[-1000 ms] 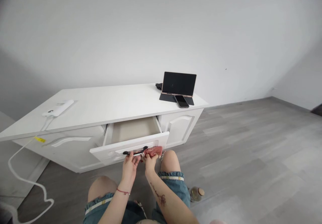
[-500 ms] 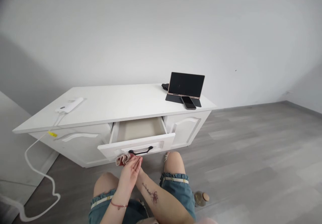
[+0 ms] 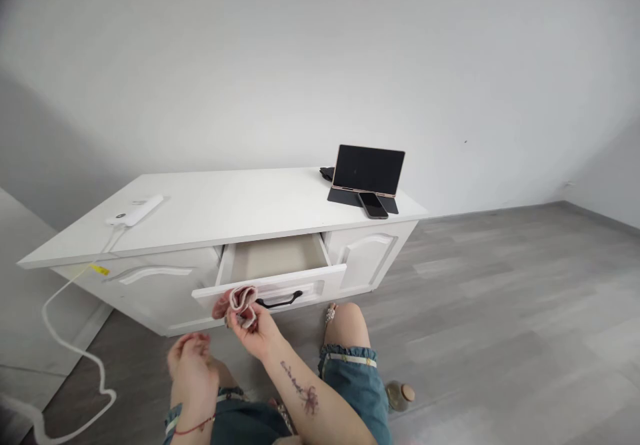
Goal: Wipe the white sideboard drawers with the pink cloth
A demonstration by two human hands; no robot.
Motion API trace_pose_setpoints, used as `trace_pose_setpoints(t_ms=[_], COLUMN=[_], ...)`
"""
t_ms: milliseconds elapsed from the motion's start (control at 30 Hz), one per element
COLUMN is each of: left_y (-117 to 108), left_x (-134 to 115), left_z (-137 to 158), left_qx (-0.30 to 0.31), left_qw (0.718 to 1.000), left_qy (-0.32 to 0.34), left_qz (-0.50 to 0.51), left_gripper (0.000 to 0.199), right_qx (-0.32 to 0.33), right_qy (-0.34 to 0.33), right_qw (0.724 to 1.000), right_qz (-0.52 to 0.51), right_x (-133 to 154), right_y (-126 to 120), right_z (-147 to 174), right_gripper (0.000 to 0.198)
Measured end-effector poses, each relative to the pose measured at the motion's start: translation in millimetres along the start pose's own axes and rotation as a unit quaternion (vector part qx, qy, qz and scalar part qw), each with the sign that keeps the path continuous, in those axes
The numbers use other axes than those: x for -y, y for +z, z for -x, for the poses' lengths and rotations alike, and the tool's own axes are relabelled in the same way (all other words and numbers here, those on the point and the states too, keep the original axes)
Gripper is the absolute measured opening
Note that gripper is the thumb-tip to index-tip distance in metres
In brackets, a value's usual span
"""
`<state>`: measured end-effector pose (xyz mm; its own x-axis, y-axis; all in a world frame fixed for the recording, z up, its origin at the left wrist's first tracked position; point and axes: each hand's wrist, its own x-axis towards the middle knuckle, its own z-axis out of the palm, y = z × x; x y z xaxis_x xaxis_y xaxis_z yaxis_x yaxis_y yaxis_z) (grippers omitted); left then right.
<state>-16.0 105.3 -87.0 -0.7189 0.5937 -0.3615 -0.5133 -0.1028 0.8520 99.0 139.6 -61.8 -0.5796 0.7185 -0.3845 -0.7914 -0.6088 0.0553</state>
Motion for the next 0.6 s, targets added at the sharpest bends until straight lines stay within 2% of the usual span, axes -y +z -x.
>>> trace_pose_setpoints(t_ms=[67,133,167,267,333,433,500,600], left_y=[10,23,30,46,51,53,53,55], left_x=[23,46,56,74,78,76,74,73], left_z=[-6,2,9,31,39,40,38,38], left_qx=[0.049,0.121,0.171,0.266,0.284,0.288,0.266,0.242], left_qw=[0.98,0.951,0.937,0.906,0.898,0.894,0.9,0.909], left_qy=[-0.192,-0.282,-0.305,-0.324,-0.326,-0.334,-0.339,-0.335], left_qz=[-0.028,-0.032,-0.012,0.061,0.082,0.08,0.066,0.053], left_gripper=[0.019,0.021,0.023,0.029,0.031,0.026,0.02,0.018], right_qx=[0.023,0.03,0.028,0.023,0.018,0.013,0.008,-0.021], right_qy=[-0.006,-0.026,-0.036,-0.063,-0.082,-0.128,-0.178,-0.282], right_qw=[1.0,0.999,0.999,0.998,0.996,0.992,0.983,0.948], right_qz=[-0.011,-0.013,-0.013,-0.023,-0.015,0.017,0.053,0.148], right_x=[12,23,28,42,53,71,86,110], right_y=[3,5,6,5,4,-1,-7,-20], right_z=[20,35,41,56,65,82,94,111], right_gripper=[0.012,0.013,0.013,0.015,0.016,0.016,0.018,0.022])
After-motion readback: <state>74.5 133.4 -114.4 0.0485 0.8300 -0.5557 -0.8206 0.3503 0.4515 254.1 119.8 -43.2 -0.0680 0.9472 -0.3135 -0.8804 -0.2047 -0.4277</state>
